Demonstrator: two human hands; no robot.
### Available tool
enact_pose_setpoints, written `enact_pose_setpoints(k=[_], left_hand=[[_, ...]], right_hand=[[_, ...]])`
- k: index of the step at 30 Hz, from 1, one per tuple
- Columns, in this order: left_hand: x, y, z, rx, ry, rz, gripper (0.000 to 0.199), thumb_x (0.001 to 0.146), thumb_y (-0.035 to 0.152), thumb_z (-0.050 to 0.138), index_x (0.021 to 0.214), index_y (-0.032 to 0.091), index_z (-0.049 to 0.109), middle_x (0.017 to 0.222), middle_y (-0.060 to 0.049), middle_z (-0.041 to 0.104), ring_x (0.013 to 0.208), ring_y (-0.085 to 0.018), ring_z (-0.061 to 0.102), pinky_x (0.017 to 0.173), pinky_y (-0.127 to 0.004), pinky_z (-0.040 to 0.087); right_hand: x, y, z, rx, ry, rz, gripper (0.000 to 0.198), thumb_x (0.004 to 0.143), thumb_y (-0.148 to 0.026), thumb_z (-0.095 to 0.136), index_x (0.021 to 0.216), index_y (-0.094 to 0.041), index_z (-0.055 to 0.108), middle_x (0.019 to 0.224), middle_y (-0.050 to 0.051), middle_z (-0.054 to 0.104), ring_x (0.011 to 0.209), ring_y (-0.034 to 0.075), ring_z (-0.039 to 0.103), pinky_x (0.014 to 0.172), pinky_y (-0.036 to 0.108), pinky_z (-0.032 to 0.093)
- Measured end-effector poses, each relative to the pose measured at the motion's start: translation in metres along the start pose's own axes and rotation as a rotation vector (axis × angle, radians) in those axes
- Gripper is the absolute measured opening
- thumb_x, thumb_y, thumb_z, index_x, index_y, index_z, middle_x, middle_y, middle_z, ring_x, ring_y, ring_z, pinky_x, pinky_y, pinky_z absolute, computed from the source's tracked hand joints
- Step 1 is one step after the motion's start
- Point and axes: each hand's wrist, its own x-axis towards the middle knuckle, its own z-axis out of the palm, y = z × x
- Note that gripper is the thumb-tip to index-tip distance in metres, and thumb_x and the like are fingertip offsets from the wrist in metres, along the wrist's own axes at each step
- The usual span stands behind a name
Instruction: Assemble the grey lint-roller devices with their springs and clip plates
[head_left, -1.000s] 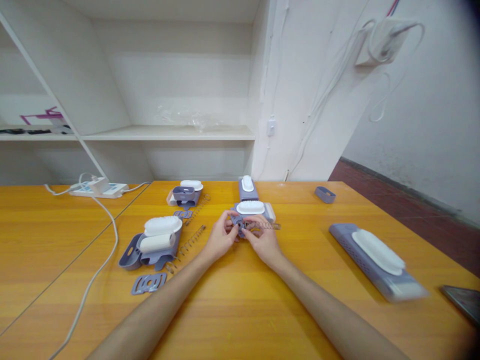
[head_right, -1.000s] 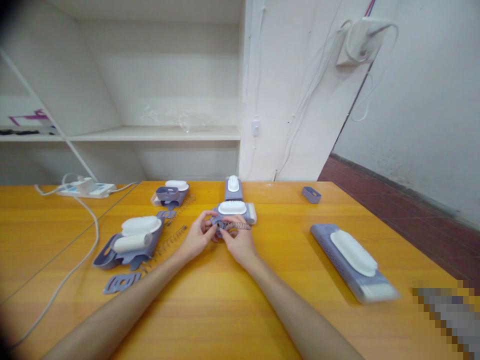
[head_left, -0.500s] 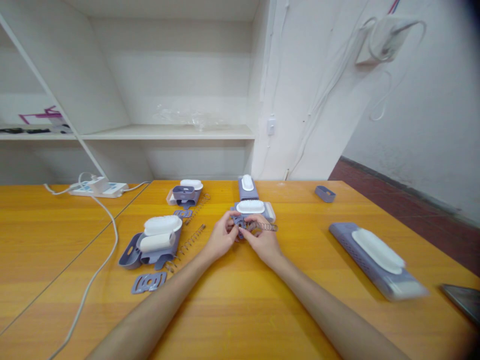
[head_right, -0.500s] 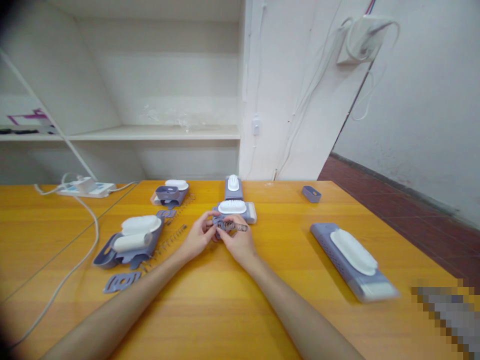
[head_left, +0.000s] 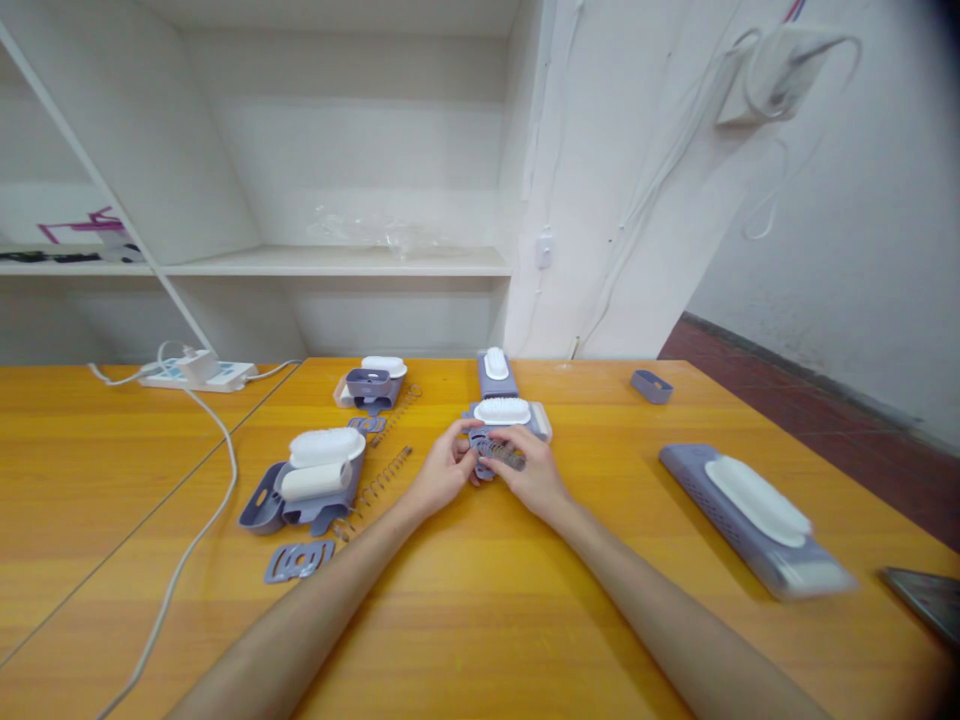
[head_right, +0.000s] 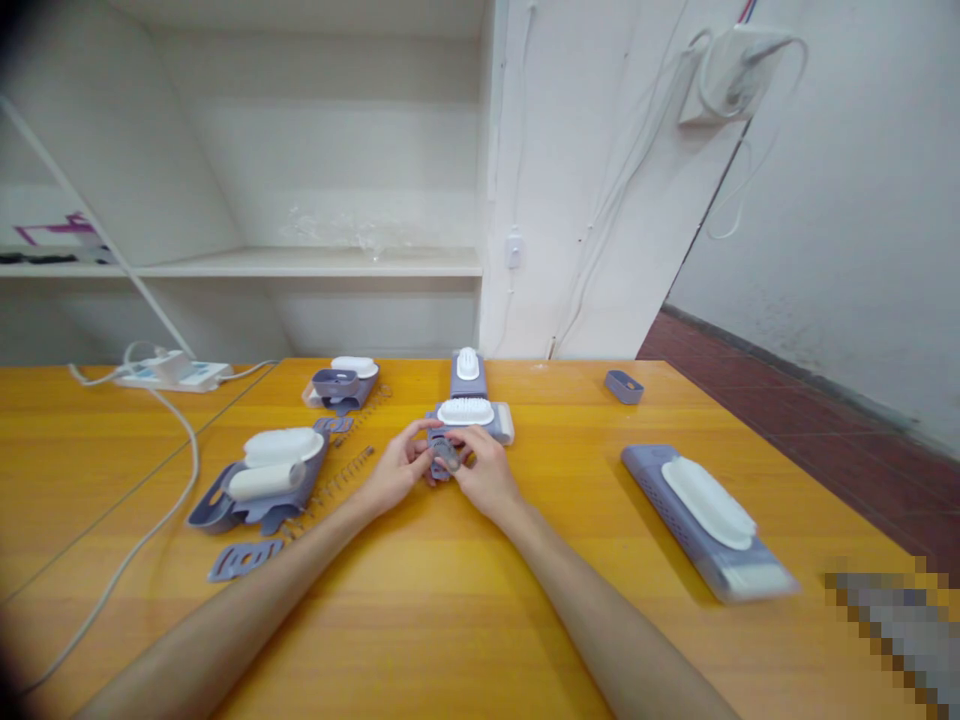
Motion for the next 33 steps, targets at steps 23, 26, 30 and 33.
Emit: enact_pose_setpoints(k=[23,26,30,33], left_hand=[[0.002,0.000,-0.008,-0.046,-0.020,-0.061,0.054,0.075,0.035,0.064,0.118,0.014,0.039,0.066,-0.001,0.062,0.055,-0.016,0.061,0.045,-0.023,0.048],[0.001,0.002,-0.007,-0.029,-0.029,-0.066,0.054,0.075,0.035,0.064,0.118,0.013,0.040,0.066,-0.002,0.062,0.054,-0.015,0.061,0.045,-0.023,0.047],[0.001,0.002,-0.008,-0.024,-0.058,-0.083,0.054,0.074,0.035,0.064,0.118,0.014,0.040,0.068,-0.003,0.064,0.054,-0.016,0.062,0.045,-0.023,0.047],[0.000,0.002,-0.008,-0.032,-0.095,-0.080,0.054,0.075,0.037,0.063,0.119,0.014,0.039,0.070,-0.004,0.065,0.056,-0.017,0.063,0.045,-0.022,0.046]], right_hand=[[0.007,0.002,-0.007,0.272,-0.171,0.418,0.023,0.071,-0.037,0.065,0.070,-0.015,0.061,0.047,-0.003,0.059,0.038,0.008,0.050,0.035,0.016,0.036],[0.008,0.001,-0.008,0.250,-0.181,0.439,0.022,0.071,-0.037,0.064,0.069,-0.015,0.061,0.046,-0.003,0.058,0.038,0.008,0.049,0.035,0.016,0.036],[0.008,0.000,-0.008,0.238,-0.176,0.448,0.021,0.071,-0.036,0.063,0.069,-0.015,0.059,0.045,-0.004,0.056,0.036,0.007,0.047,0.034,0.016,0.035],[0.007,0.002,-0.008,0.221,-0.189,0.440,0.021,0.071,-0.036,0.062,0.069,-0.016,0.058,0.045,-0.004,0.056,0.036,0.007,0.046,0.034,0.017,0.035]])
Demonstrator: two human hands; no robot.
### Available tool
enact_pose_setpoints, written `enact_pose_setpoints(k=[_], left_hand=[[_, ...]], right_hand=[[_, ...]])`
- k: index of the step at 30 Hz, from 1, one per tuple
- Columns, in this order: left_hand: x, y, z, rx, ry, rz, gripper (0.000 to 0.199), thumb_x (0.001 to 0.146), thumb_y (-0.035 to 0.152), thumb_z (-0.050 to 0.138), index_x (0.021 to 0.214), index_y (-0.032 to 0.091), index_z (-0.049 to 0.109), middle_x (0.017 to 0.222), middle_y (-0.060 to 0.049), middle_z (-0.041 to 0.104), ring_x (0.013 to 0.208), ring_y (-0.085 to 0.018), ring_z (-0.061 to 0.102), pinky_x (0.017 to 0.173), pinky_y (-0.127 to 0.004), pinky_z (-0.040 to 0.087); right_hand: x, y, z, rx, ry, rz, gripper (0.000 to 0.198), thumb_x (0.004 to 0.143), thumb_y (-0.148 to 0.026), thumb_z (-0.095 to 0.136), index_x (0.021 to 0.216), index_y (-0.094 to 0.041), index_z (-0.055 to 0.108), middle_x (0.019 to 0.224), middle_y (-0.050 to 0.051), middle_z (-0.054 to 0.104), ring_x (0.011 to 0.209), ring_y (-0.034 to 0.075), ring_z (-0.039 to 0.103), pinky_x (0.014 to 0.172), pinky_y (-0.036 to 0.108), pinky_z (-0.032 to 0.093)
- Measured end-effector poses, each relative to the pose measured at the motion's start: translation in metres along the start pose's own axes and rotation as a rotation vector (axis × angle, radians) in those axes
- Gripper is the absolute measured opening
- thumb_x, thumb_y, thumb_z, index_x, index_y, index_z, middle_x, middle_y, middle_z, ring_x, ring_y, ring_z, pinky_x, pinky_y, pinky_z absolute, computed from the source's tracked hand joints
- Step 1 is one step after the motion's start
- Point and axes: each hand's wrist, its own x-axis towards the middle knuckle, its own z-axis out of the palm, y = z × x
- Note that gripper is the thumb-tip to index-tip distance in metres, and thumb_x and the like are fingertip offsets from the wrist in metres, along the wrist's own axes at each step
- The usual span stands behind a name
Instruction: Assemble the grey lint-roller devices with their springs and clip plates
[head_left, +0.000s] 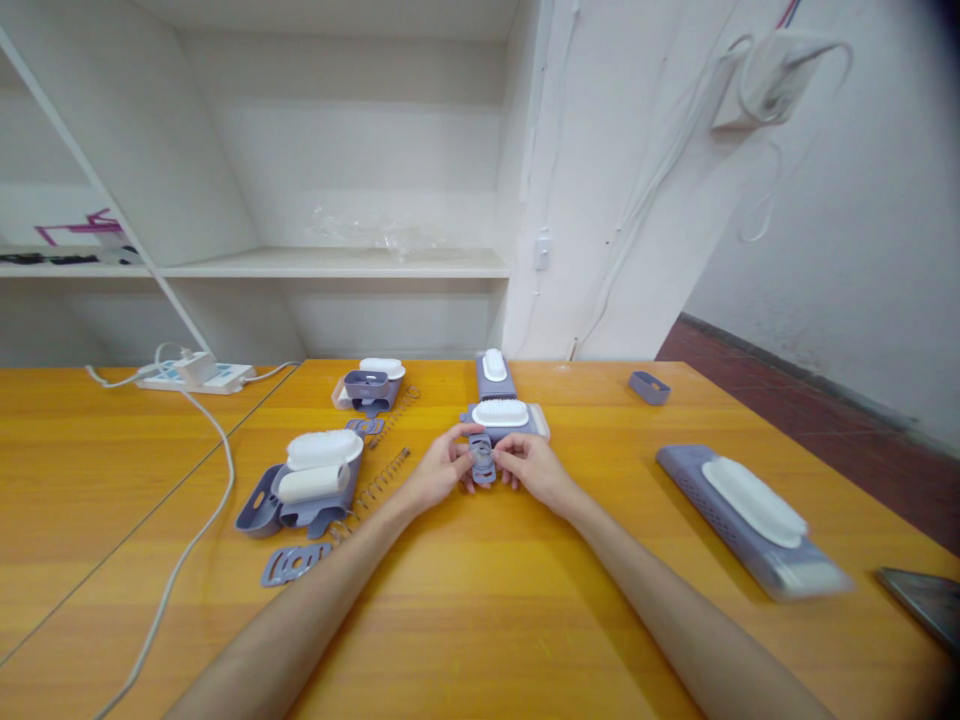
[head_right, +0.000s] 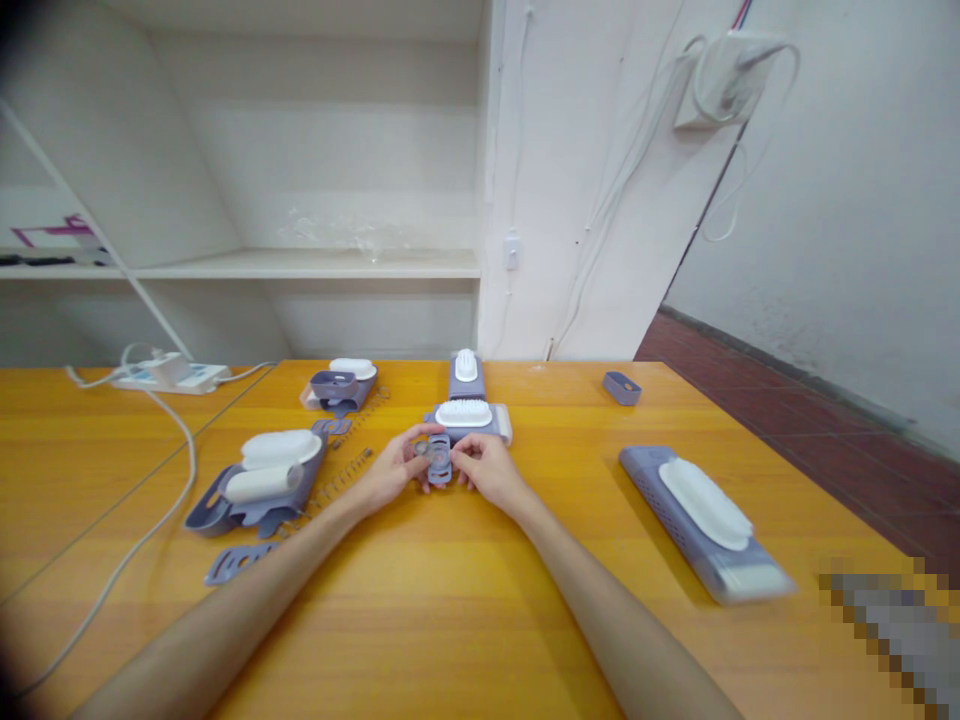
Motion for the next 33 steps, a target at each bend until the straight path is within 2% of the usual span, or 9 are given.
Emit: enact_pose_setpoints(k=[7,13,19,27,33], left_hand=[[0.000,0.000,-0.002,-0.025,-0.042,0.000,0.057,0.076,0.041,0.064,0.119,0.013,0.038,0.069,-0.005,0.065,0.055,-0.017,0.063,0.045,-0.022,0.045],[0.001,-0.001,-0.006,-0.061,-0.104,-0.019,0.059,0.075,0.043,0.065,0.119,0.013,0.039,0.077,-0.007,0.066,0.061,-0.017,0.064,0.049,-0.022,0.048],[0.002,-0.003,-0.008,-0.066,-0.124,-0.021,0.056,0.076,0.040,0.065,0.119,0.014,0.041,0.081,-0.008,0.066,0.063,-0.017,0.064,0.050,-0.023,0.049],[0.002,-0.002,-0.001,-0.086,-0.015,-0.015,0.056,0.074,0.038,0.066,0.117,0.013,0.040,0.079,-0.007,0.064,0.061,-0.015,0.062,0.048,-0.023,0.050],[0.003,-0.002,0.001,-0.137,0.015,0.038,0.059,0.071,0.041,0.070,0.114,0.013,0.042,0.091,-0.010,0.063,0.065,-0.015,0.060,0.048,-0.022,0.050]], right_hand=[[0.002,0.004,-0.001,-0.059,-0.018,0.015,0.021,0.073,-0.036,0.058,0.071,-0.016,0.054,0.045,-0.005,0.055,0.034,0.006,0.045,0.033,0.015,0.034],[-0.002,-0.002,-0.002,-0.084,-0.069,0.154,0.020,0.076,-0.037,0.053,0.074,-0.017,0.052,0.038,-0.007,0.052,0.024,0.007,0.038,0.024,0.015,0.025],[-0.001,-0.002,0.003,-0.053,-0.020,0.137,0.021,0.074,-0.038,0.055,0.073,-0.017,0.052,0.040,-0.007,0.052,0.024,0.007,0.040,0.023,0.015,0.026],[-0.001,-0.006,0.001,0.046,-0.019,0.183,0.024,0.070,-0.039,0.060,0.072,-0.017,0.052,0.044,-0.004,0.056,0.029,0.007,0.044,0.026,0.015,0.029],[0.000,0.001,0.004,0.110,0.056,0.064,0.025,0.072,-0.041,0.061,0.073,-0.017,0.053,0.043,-0.006,0.053,0.028,0.004,0.038,0.027,0.013,0.025]])
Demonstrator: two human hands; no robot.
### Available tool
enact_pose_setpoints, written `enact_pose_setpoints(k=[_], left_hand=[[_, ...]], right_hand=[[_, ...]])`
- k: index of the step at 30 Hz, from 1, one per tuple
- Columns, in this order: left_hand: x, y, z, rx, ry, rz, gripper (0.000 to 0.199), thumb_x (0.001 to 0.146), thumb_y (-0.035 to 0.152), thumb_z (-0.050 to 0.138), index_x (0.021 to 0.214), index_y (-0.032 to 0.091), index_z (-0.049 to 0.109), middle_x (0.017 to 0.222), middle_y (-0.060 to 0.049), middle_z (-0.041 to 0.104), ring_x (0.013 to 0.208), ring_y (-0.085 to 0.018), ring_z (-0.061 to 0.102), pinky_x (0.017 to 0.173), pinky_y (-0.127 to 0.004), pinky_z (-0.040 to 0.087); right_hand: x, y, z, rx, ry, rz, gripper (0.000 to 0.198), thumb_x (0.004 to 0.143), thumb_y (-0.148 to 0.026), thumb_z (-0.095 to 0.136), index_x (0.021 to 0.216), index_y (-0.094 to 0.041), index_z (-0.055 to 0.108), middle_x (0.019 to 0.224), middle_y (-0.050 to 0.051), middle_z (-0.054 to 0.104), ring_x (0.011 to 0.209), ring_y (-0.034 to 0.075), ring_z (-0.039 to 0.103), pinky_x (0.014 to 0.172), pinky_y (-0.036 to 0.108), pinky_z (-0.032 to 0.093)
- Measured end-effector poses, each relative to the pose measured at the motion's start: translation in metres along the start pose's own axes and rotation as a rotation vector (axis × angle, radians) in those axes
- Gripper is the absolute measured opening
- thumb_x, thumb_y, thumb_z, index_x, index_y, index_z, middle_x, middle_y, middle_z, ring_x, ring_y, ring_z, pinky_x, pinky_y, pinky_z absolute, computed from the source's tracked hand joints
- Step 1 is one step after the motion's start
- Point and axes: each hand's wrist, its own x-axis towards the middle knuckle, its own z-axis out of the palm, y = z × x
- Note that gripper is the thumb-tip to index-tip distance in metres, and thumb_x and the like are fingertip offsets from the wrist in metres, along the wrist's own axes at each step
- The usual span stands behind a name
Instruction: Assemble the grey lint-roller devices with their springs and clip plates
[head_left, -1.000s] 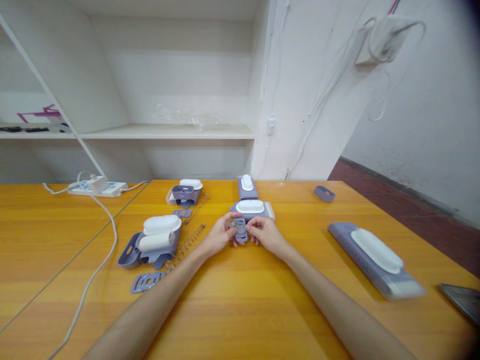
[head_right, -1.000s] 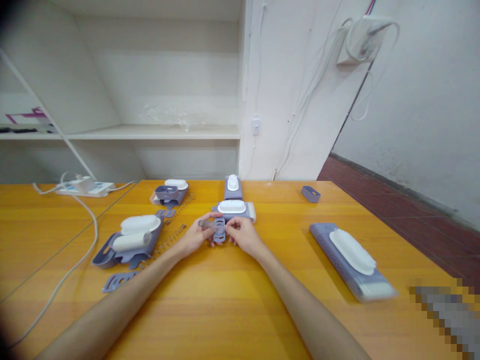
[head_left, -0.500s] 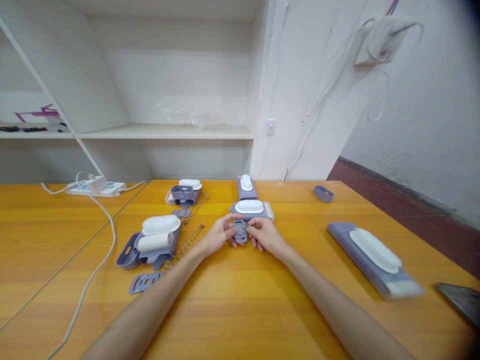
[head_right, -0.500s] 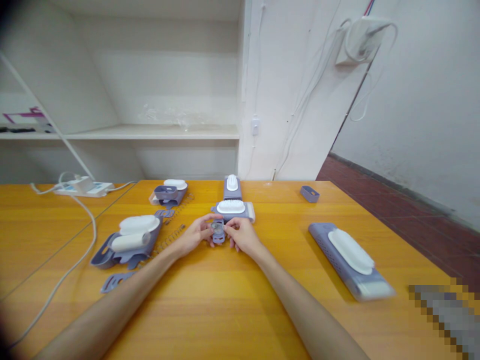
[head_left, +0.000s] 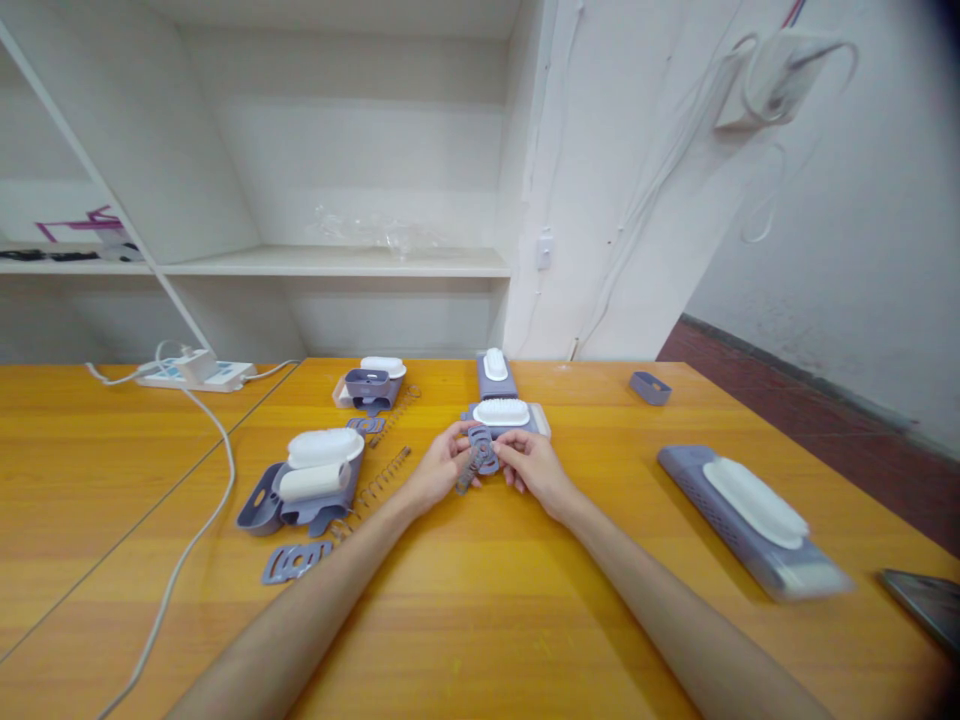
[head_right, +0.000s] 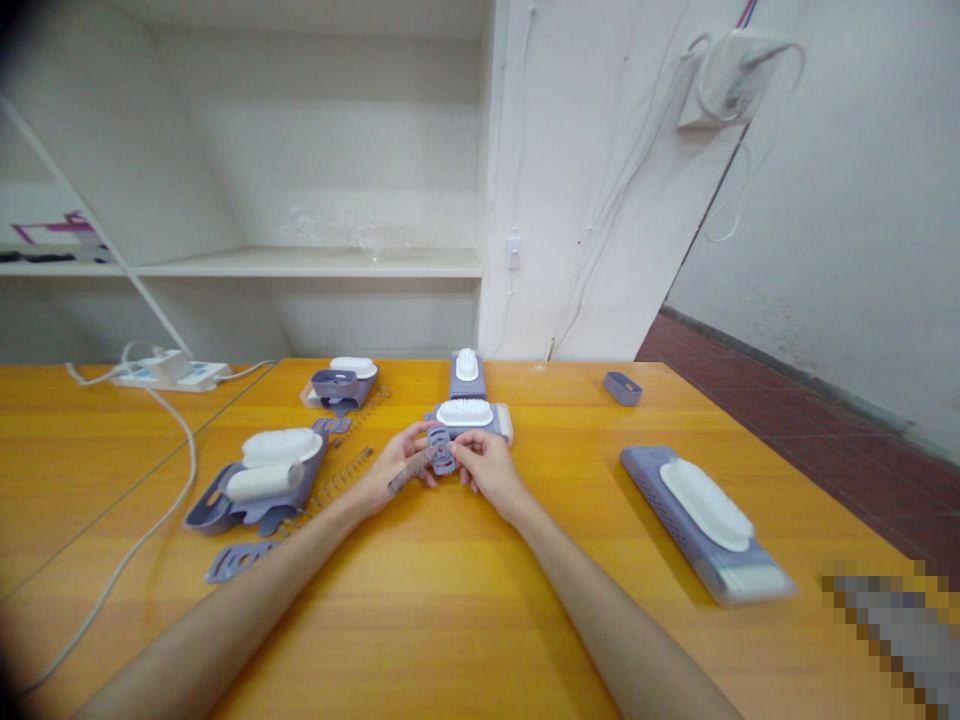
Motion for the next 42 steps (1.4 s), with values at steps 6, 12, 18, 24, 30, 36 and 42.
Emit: enact_pose_setpoints(k=[6,12,18,24,30,36,42], left_hand=[[-0.001,0.000,-0.001,0.011,-0.027,-0.002,0.048,0.074,0.037,0.068,0.109,0.013,0.048,0.090,-0.010,0.064,0.072,-0.017,0.062,0.052,-0.023,0.050],[-0.002,0.000,-0.002,0.010,-0.048,-0.013,0.051,0.073,0.038,0.069,0.112,0.012,0.050,0.087,-0.010,0.065,0.068,-0.016,0.062,0.053,-0.023,0.049],[-0.001,0.000,-0.002,0.026,-0.024,-0.018,0.056,0.073,0.044,0.067,0.114,0.010,0.051,0.079,-0.009,0.065,0.063,-0.016,0.062,0.052,-0.025,0.050],[-0.002,0.004,0.001,0.049,0.028,-0.053,0.058,0.071,0.048,0.068,0.112,0.009,0.053,0.077,-0.010,0.067,0.060,-0.016,0.063,0.052,-0.026,0.052],[-0.002,0.003,-0.003,0.040,0.012,-0.063,0.056,0.070,0.040,0.070,0.112,0.008,0.053,0.078,-0.010,0.067,0.060,-0.016,0.063,0.053,-0.026,0.053],[-0.002,0.000,-0.008,-0.033,0.014,-0.060,0.056,0.075,0.034,0.066,0.123,0.011,0.045,0.079,-0.009,0.067,0.064,-0.018,0.065,0.056,-0.027,0.054],[-0.002,0.001,-0.007,-0.045,0.021,-0.077,0.057,0.074,0.035,0.066,0.122,0.011,0.045,0.081,-0.011,0.068,0.063,-0.018,0.065,0.055,-0.028,0.053]], right_hand=[[-0.001,0.000,0.001,-0.017,0.002,-0.010,0.030,0.073,-0.046,0.060,0.072,-0.017,0.052,0.043,-0.007,0.052,0.026,0.004,0.035,0.025,0.014,0.023],[0.001,0.004,-0.001,-0.075,-0.029,-0.008,0.030,0.075,-0.047,0.058,0.072,-0.018,0.051,0.039,-0.008,0.050,0.025,0.005,0.033,0.025,0.015,0.023],[0.000,0.004,0.000,-0.118,-0.026,-0.041,0.026,0.076,-0.044,0.056,0.073,-0.018,0.050,0.037,-0.009,0.048,0.025,0.005,0.032,0.027,0.015,0.022],[-0.001,-0.005,-0.001,-0.093,-0.045,0.056,0.025,0.072,-0.042,0.059,0.070,-0.018,0.051,0.038,-0.007,0.050,0.027,0.005,0.034,0.028,0.015,0.023],[0.000,-0.005,-0.004,-0.065,-0.073,0.096,0.024,0.070,-0.040,0.062,0.070,-0.016,0.055,0.040,-0.006,0.052,0.030,0.005,0.038,0.030,0.015,0.025],[0.003,0.001,-0.007,0.011,-0.082,0.094,0.029,0.069,-0.042,0.065,0.077,-0.016,0.057,0.046,-0.005,0.055,0.033,0.006,0.042,0.031,0.016,0.029],[0.003,-0.001,-0.008,0.040,-0.099,0.112,0.031,0.067,-0.043,0.068,0.078,-0.015,0.060,0.057,-0.001,0.061,0.038,0.005,0.046,0.032,0.015,0.030]])
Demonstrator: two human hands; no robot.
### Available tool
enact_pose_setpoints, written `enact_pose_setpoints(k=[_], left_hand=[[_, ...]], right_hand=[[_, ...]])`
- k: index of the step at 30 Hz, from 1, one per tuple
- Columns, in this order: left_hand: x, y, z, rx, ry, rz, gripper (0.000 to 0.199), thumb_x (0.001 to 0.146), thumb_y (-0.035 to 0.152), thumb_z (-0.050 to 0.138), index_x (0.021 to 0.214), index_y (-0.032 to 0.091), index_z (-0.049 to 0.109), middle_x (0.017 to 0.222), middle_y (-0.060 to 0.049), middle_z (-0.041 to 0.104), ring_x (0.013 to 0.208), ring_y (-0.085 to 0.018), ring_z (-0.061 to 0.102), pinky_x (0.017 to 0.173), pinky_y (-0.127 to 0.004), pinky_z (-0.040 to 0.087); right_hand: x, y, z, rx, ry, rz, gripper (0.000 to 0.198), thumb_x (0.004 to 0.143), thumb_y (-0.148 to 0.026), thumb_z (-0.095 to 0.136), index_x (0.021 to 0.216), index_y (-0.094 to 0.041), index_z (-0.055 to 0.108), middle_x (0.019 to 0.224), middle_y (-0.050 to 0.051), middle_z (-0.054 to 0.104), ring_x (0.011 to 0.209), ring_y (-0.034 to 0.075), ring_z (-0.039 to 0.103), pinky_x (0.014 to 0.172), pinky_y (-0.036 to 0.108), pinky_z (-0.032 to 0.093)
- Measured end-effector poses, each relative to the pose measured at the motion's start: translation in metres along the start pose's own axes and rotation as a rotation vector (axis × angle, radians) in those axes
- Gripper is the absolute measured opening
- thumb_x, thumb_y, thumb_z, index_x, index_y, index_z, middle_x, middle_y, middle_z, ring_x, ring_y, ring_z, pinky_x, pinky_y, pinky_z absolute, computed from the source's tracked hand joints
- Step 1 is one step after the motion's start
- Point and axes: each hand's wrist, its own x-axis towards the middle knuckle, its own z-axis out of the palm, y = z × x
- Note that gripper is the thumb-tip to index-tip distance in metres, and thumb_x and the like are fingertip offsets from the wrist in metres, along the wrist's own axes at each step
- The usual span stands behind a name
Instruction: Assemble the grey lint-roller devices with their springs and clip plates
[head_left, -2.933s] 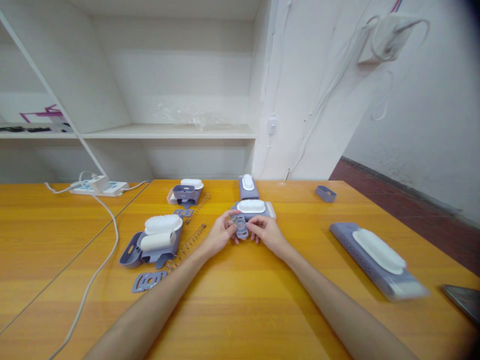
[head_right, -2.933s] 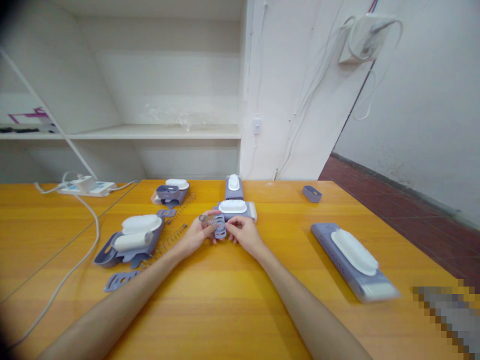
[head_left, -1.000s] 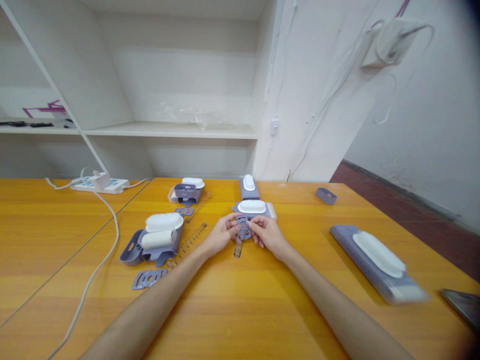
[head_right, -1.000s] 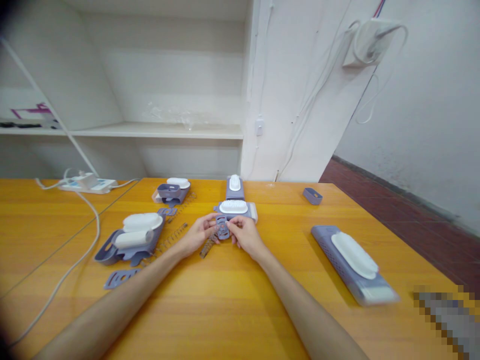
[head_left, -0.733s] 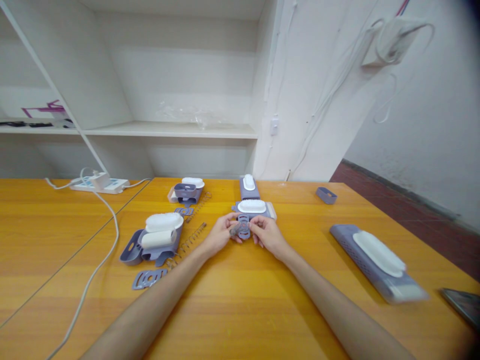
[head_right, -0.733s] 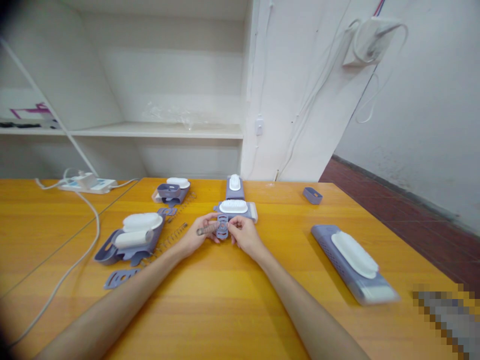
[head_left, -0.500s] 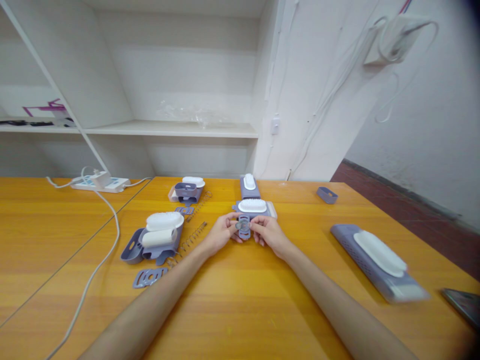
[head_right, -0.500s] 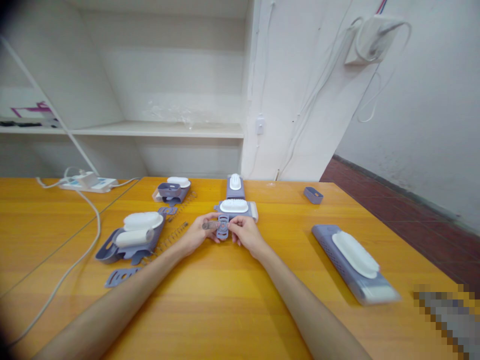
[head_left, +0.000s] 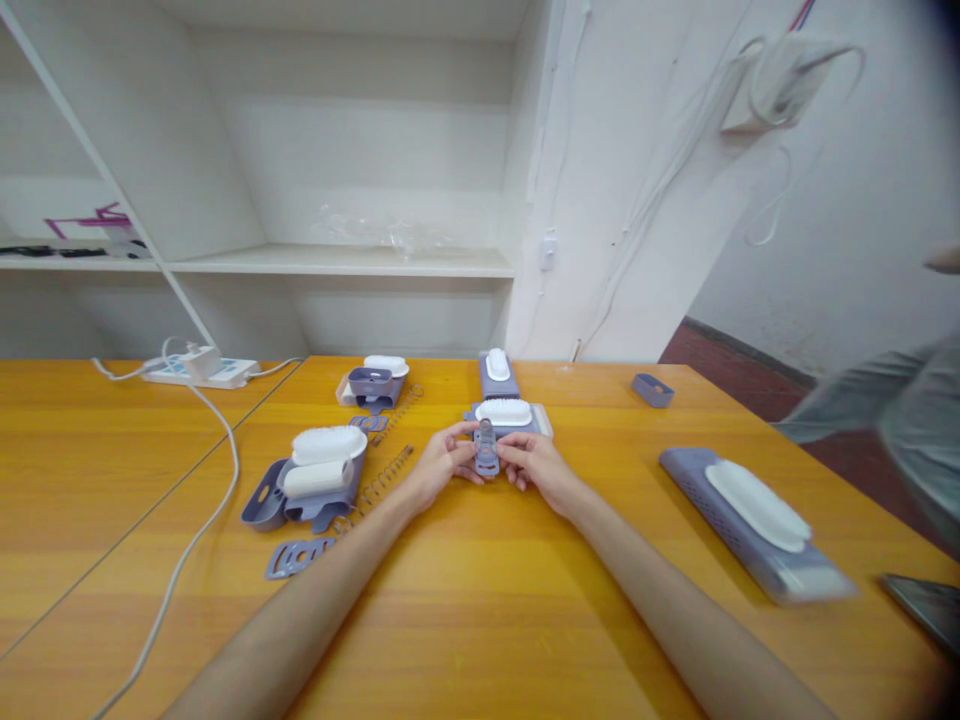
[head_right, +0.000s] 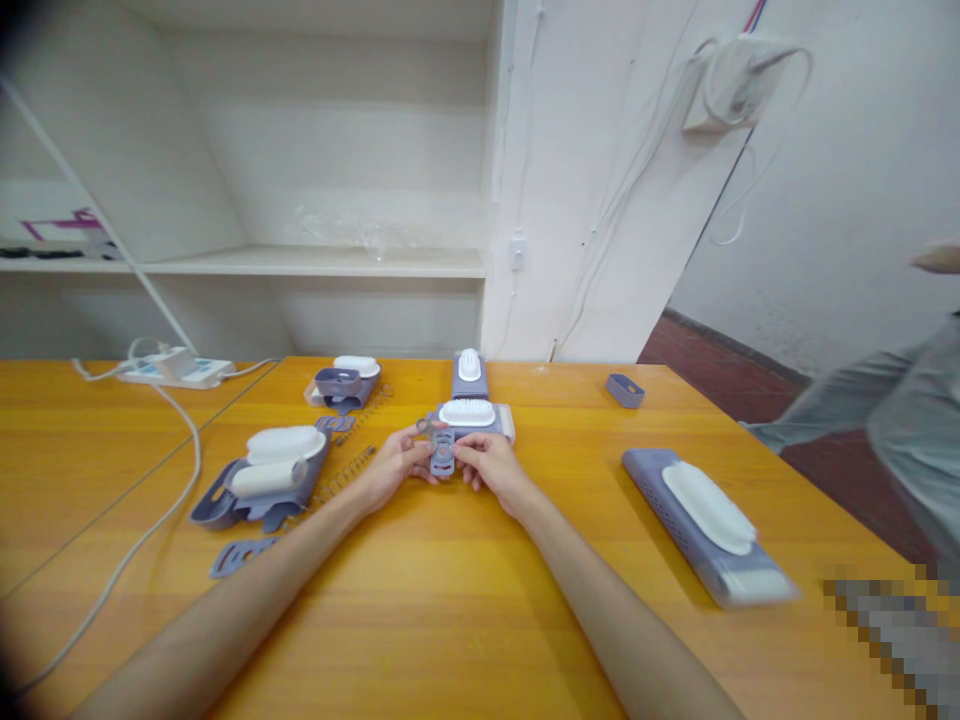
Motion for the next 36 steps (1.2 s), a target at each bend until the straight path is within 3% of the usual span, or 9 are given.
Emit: enact_pose_setpoints(k=[5,14,21,29,36], left_hand=[[-0.0004,0.0010,0.0007,0.009,-0.019,-0.004,0.062,0.071,0.038,0.069,0.122,0.011,0.044,0.080,-0.010,0.068,0.062,-0.018,0.065,0.056,-0.028,0.053],[0.0001,0.0014,0.0031,0.066,-0.029,-0.008,0.068,0.068,0.038,0.072,0.124,0.010,0.044,0.075,-0.008,0.068,0.060,-0.016,0.064,0.053,-0.025,0.052],[0.0010,0.0024,0.0039,0.035,0.006,-0.029,0.059,0.069,0.039,0.071,0.117,0.010,0.051,0.077,-0.010,0.068,0.062,-0.017,0.064,0.053,-0.025,0.052],[0.0002,0.0051,0.0073,0.103,0.007,-0.062,0.059,0.070,0.040,0.068,0.117,0.008,0.052,0.069,-0.009,0.067,0.056,-0.018,0.065,0.048,-0.024,0.051],[0.0005,0.0045,0.0069,0.094,0.016,-0.045,0.063,0.069,0.045,0.069,0.117,0.008,0.051,0.070,-0.010,0.068,0.056,-0.018,0.065,0.047,-0.025,0.051]], right_hand=[[-0.0021,-0.0058,0.0001,0.008,-0.016,0.062,0.028,0.065,-0.039,0.069,0.075,-0.014,0.060,0.053,-0.002,0.059,0.039,0.006,0.047,0.033,0.016,0.032],[-0.0018,-0.0055,-0.0048,-0.015,-0.047,0.051,0.025,0.064,-0.036,0.069,0.074,-0.015,0.060,0.048,-0.004,0.056,0.037,0.006,0.045,0.033,0.016,0.033],[-0.0042,-0.0037,0.0038,-0.110,0.049,-0.029,0.024,0.068,-0.039,0.062,0.069,-0.016,0.056,0.045,-0.005,0.054,0.032,0.006,0.043,0.028,0.016,0.030],[-0.0050,-0.0040,0.0014,-0.226,-0.035,-0.074,0.018,0.072,-0.034,0.057,0.067,-0.018,0.052,0.039,-0.007,0.052,0.027,0.005,0.038,0.028,0.015,0.027],[-0.0022,-0.0035,-0.0023,-0.126,-0.039,-0.010,0.020,0.069,-0.035,0.062,0.069,-0.017,0.053,0.042,-0.005,0.054,0.031,0.006,0.042,0.030,0.016,0.029]])
